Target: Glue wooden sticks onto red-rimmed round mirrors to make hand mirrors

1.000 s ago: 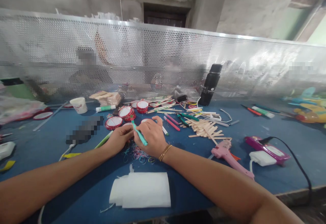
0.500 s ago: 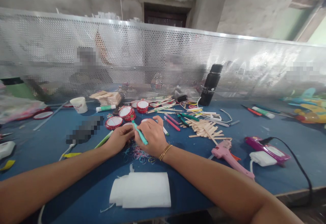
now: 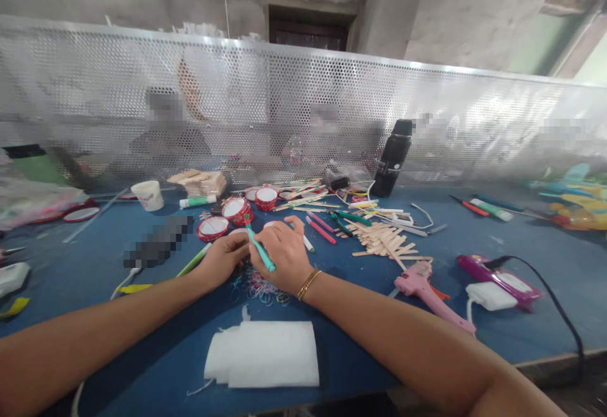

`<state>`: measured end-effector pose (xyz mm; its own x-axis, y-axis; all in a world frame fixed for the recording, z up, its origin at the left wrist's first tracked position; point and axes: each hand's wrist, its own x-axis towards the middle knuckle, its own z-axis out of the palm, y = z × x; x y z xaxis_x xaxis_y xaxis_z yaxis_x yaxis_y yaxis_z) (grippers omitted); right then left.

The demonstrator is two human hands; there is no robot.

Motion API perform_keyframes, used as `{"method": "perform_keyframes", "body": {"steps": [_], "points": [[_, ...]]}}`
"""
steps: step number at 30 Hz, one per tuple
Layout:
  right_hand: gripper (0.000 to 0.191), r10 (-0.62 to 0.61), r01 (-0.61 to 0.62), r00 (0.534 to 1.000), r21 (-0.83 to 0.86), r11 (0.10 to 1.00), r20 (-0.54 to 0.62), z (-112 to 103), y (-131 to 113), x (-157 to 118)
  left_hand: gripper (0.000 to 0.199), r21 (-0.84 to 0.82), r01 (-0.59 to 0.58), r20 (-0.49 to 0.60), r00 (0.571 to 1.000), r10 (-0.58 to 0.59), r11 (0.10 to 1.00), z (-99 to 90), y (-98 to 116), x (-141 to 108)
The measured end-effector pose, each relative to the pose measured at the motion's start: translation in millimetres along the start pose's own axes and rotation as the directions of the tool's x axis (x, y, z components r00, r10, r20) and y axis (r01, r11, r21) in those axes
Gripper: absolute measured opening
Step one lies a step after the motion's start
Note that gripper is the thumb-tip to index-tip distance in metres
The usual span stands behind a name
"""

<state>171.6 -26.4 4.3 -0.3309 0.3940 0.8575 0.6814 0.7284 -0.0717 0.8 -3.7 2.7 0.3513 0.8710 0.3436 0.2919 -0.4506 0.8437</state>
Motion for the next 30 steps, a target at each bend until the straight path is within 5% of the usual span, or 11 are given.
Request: {"method": "perform_keyframes", "body": {"steps": [30], "points": [[0.008,-0.010,0.010,1.000,-0.001,1.000,-0.006,1.1,1.3,-0.1,0.028,-0.010,0.009,-0.003,1.000,-0.009,1.000,0.0,-1.8,0.2]]}}
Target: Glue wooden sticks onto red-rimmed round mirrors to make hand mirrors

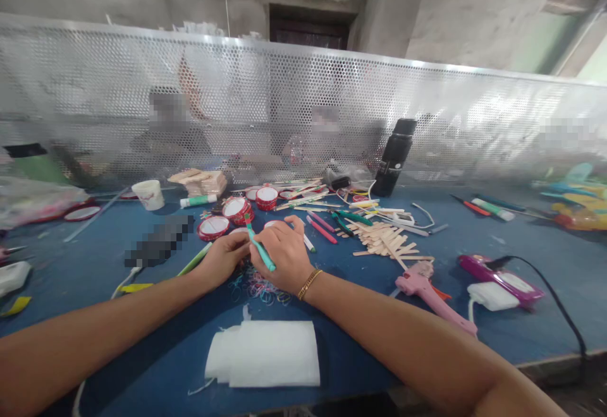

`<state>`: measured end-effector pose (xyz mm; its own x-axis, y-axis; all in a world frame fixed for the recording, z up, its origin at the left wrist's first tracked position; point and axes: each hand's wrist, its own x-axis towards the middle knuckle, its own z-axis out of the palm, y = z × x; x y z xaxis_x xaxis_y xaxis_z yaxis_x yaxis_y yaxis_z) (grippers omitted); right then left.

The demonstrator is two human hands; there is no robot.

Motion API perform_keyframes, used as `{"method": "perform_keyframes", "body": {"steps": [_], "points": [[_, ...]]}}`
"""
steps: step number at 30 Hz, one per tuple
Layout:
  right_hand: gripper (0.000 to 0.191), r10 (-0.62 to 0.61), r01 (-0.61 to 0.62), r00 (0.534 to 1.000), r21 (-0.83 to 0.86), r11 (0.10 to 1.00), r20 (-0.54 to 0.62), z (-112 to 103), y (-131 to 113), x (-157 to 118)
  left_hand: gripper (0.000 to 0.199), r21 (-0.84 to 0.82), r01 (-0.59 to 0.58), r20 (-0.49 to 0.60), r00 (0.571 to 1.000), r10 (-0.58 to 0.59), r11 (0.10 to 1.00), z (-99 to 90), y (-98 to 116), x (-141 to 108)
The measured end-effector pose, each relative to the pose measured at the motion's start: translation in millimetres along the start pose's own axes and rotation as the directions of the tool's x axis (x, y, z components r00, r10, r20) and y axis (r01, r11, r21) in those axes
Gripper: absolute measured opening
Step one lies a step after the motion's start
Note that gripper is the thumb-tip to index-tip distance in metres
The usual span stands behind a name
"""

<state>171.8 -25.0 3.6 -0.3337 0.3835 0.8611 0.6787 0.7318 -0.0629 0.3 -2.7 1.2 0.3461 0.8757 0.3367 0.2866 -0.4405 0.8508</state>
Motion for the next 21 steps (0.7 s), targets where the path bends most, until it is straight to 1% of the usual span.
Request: {"method": "perform_keyframes", "body": {"steps": [6,12,18,21], "points": [[0.007,0.037,-0.038,0.999,-0.019,0.999,-0.024,-0.1,1.7,-0.1,0.029,0.004,0.024,0.009,1.000,-0.024,1.000,0.1,1.8,-0.4],[0.008,-0.001,0.001,1.000,0.004,1.000,0.001,0.5,-0.1,0.0,0.027,-0.012,-0.004,0.005,1.000,0.004,1.000,-0.3,-1.2,0.2],[0.006,0.043,-0.043,0.999,-0.006,0.999,-0.025,0.1,1.7,-0.2,0.027,-0.011,0.015,0.016,1.000,-0.014,1.000,0.0,2.0,0.6],[0.007,0.034,-0.034,0.999,0.005,0.999,-0.019,-0.5,1.1,-0.4,0.027,-0.023,0.005,0.024,1.000,-0.004,1.000,0.2,1.9,0.2]]}}
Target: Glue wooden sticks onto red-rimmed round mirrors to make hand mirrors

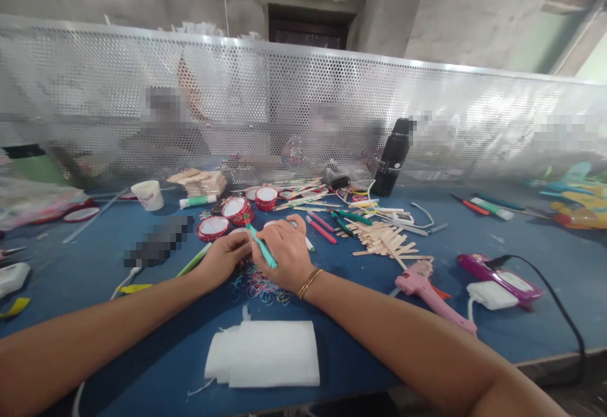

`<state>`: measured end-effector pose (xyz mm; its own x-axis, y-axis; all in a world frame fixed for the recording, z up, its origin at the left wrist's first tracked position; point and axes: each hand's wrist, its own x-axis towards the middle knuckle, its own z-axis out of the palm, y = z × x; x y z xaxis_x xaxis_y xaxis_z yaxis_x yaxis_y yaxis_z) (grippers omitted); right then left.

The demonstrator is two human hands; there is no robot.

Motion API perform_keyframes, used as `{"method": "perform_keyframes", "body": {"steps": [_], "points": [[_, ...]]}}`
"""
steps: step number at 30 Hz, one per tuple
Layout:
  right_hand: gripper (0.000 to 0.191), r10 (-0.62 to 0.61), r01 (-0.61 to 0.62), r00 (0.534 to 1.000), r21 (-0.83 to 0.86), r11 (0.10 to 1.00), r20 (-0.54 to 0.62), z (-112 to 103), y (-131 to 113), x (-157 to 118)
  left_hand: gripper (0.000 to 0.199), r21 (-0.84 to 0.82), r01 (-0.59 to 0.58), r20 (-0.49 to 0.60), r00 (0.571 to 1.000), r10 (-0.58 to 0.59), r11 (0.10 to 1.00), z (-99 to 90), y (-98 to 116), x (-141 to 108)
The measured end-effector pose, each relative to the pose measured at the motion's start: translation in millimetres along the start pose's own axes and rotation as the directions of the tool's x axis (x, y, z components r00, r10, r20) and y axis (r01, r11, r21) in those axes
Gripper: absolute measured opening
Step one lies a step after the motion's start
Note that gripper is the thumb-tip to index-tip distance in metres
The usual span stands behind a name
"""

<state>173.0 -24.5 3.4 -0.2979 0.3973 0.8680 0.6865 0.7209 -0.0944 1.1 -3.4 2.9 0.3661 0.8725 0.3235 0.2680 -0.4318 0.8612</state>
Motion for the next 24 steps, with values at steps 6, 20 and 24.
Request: {"method": "perform_keyframes", "body": {"steps": [6,20,24], "points": [[0.008,-0.008,0.008,1.000,-0.004,1.000,0.015,0.8,0.4,0.5,0.027,0.022,0.003,-0.013,1.000,-0.002,1.000,-0.6,-2.9,0.1],[0.008,0.012,-0.013,1.000,-0.013,1.000,-0.023,0.8,3.8,0.6,0.033,0.068,-0.002,-0.025,1.000,0.004,0.998,-2.4,-1.7,-0.1],[0.012,0.009,-0.008,1.000,-0.026,1.000,0.014,-1.1,2.1,2.0,0.036,0.059,-0.005,-0.029,1.000,0.006,0.998,-2.0,-0.8,-0.3]]}}
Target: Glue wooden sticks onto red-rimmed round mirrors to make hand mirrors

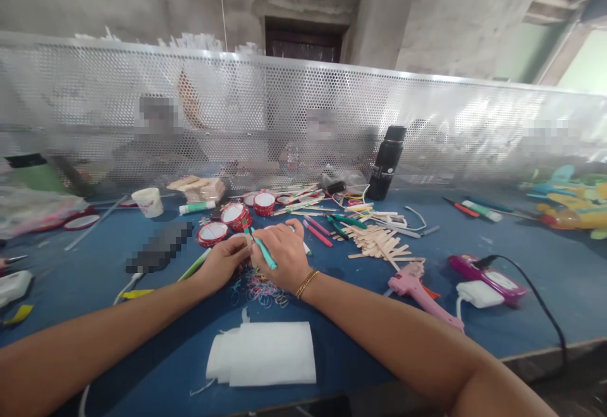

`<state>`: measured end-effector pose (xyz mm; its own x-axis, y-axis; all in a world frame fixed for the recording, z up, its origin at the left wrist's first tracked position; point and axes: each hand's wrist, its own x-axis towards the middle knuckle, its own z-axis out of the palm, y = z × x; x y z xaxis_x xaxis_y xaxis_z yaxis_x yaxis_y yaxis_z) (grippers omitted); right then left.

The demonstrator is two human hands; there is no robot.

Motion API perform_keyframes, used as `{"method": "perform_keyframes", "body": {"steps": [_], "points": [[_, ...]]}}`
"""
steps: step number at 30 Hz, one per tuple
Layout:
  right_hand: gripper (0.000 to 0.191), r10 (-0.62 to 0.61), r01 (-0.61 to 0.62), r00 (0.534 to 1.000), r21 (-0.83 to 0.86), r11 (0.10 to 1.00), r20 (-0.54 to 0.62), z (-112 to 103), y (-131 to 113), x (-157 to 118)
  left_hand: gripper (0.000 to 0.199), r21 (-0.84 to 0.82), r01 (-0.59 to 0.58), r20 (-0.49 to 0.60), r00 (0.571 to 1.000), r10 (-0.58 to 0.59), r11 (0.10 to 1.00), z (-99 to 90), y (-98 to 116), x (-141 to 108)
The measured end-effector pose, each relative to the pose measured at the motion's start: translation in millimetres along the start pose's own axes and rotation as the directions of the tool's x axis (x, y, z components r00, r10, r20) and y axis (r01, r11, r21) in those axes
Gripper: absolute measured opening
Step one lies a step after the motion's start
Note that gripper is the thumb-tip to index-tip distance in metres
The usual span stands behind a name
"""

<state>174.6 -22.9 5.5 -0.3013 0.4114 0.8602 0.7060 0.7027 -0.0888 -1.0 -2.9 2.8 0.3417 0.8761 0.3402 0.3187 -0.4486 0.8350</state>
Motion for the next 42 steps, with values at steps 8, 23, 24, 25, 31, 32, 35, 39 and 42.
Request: {"method": "perform_keyframes", "body": {"steps": [8,23,24,25,31,32,35,39,42], "points": [[0.016,0.014,-0.014,1.000,0.032,0.999,-0.004,3.4,-0.6,-2.5,0.033,-0.033,-0.046,-0.021,0.999,0.045,0.998,-0.1,1.0,-0.9],[0.012,0.032,-0.026,0.996,0.071,0.997,-0.077,3.3,-0.5,-2.2,0.034,-0.061,-0.097,-0.035,0.995,0.095,0.993,-0.1,2.1,-3.2],[0.013,0.034,-0.028,0.997,0.076,0.997,-0.075,3.0,-0.8,-1.9,0.034,-0.042,-0.096,-0.036,0.995,0.095,0.994,-0.5,1.8,-3.4],[0.013,0.034,-0.028,0.997,0.082,0.996,-0.073,2.6,-0.9,-1.8,0.035,-0.023,-0.096,-0.034,0.995,0.095,0.995,-0.8,1.5,-3.6],[0.011,0.013,-0.006,0.999,0.127,0.992,-0.051,-2.1,-4.0,-1.7,0.035,0.005,-0.081,-0.047,0.996,0.081,0.997,-0.3,0.1,-4.2],[0.010,0.015,-0.008,0.999,0.132,0.991,-0.052,-2.7,-4.9,-1.7,0.035,0.009,-0.088,-0.046,0.995,0.088,0.996,-0.2,-0.3,-4.3],[0.007,0.018,-0.005,0.997,0.157,0.988,-0.080,-2.3,-7.0,-1.8,0.036,0.037,-0.115,-0.021,0.993,0.116,0.993,-0.7,-2.2,-4.8],[0.004,0.017,0.006,0.991,0.177,0.984,-0.130,2.2,-6.3,-3.4,0.037,0.074,-0.118,-0.004,0.993,0.119,0.990,-2.1,-4.0,-5.4],[0.002,0.039,-0.016,0.990,0.175,0.984,-0.132,3.8,-5.8,-4.5,0.037,0.095,-0.108,-0.012,0.994,0.109,0.990,-2.4,-2.3,-6.0]]}}
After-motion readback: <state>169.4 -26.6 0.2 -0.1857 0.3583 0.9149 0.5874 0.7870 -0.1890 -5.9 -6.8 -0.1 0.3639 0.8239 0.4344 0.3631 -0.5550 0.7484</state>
